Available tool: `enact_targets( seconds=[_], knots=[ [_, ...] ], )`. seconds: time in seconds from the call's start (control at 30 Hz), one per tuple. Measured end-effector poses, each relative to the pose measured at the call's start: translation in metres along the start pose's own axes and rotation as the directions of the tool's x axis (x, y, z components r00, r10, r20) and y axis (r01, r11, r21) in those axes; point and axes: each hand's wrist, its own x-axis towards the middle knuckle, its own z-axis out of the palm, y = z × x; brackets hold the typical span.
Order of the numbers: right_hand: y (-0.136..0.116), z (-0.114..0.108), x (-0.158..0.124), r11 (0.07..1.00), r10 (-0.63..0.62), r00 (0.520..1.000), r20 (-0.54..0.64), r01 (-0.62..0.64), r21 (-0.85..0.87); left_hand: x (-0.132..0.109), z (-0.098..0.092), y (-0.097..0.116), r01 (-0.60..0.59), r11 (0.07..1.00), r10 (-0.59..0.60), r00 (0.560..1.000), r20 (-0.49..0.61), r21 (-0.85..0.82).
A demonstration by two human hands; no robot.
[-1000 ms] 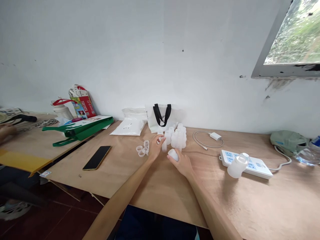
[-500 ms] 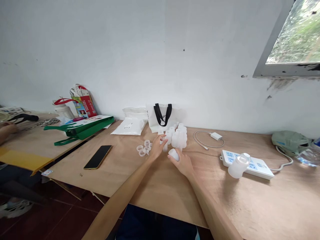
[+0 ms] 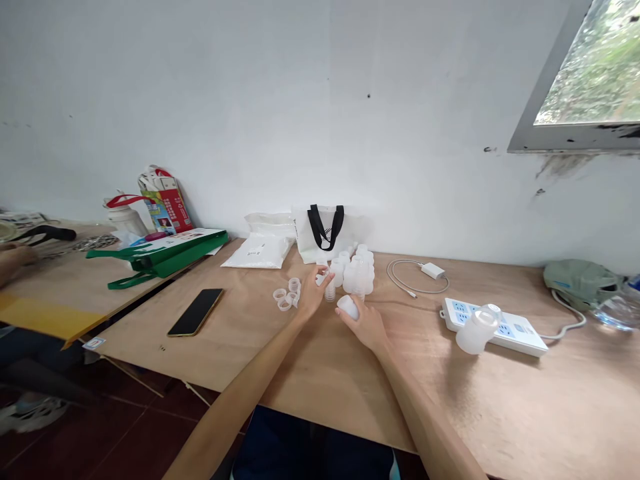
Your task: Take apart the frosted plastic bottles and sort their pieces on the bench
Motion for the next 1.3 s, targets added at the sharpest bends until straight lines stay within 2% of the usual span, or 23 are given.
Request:
enact_targets(
  seconds=[0.27, 0.43, 0.5, 0.6, 0.63, 0.67, 0.7, 0.77, 0.83, 0.87, 1.0, 1.1, 1.2, 1.3],
  knots=[
    [0.000, 0.000, 0.000, 1.000, -0.007, 1.000, -0.004, 0.007, 0.012, -0.005, 0.003, -0.007, 0.058, 0.998, -0.059, 0.998, 0.012, 0.033],
    [-0.001, 0.000, -0.001, 1.000, 0.000, 1.000, -0.012, 0.000, 0.014, -0.007, 0.003, -0.008, 0.049, 0.999, -0.049, 0.999, 0.024, 0.008],
    [-0.001, 0.000, -0.001, 1.000, 0.000, 1.000, -0.009, 0.000, 0.021, -0.011, 0.001, -0.005, 0.043, 0.999, -0.042, 0.999, -0.013, 0.012],
    [0.001, 0.000, 0.000, 1.000, -0.006, 1.000, -0.002, 0.006, 0.017, -0.024, -0.004, 0.005, 0.020, 1.000, -0.018, 0.992, -0.129, 0.015],
    [0.002, 0.001, 0.000, 1.000, -0.011, 1.000, 0.001, 0.011, 0.013, -0.029, -0.006, 0.009, 0.000, 1.000, 0.001, 0.993, -0.121, 0.006],
    [0.003, 0.001, 0.000, 1.000, -0.023, 1.000, 0.006, 0.023, 0.010, -0.035, -0.008, 0.013, -0.031, 1.000, 0.030, 0.998, -0.061, -0.004],
    [0.003, 0.002, 0.000, 0.999, -0.041, 0.999, 0.015, 0.041, 0.006, -0.042, -0.010, 0.016, -0.073, 0.997, 0.074, 0.996, 0.052, -0.016],
    [0.004, 0.004, 0.000, 0.996, -0.083, 0.996, 0.044, 0.084, -0.018, -0.053, -0.012, 0.021, -0.164, 0.986, 0.167, 0.940, 0.299, -0.034],
    [0.002, 0.005, -0.001, 0.990, -0.111, 0.991, 0.071, 0.117, -0.074, -0.060, -0.012, 0.023, -0.208, 0.977, 0.205, 0.892, 0.404, -0.039],
    [0.001, 0.006, -0.001, 0.986, -0.116, 0.990, 0.077, 0.124, -0.113, -0.063, -0.010, 0.022, -0.204, 0.978, 0.199, 0.893, 0.402, -0.032],
    [-0.006, 0.009, -0.005, 0.934, -0.133, 0.987, 0.087, 0.154, -0.323, -0.063, -0.004, 0.013, -0.068, 0.998, 0.067, 0.940, 0.335, -0.011],
    [-0.010, 0.013, -0.007, 0.861, -0.211, 0.974, 0.080, 0.224, -0.457, -0.058, 0.000, 0.004, 0.154, 0.984, -0.126, 0.953, 0.275, -0.085],
    [-0.014, 0.018, -0.008, 0.789, -0.348, 0.937, 0.013, 0.300, -0.536, -0.055, 0.001, 0.000, 0.377, 0.904, -0.322, 0.911, 0.258, -0.202],
    [-0.014, 0.020, -0.006, 0.732, -0.469, 0.880, -0.075, 0.339, -0.591, -0.054, 0.000, -0.002, 0.464, 0.854, -0.402, 0.876, 0.267, -0.236]
  ],
)
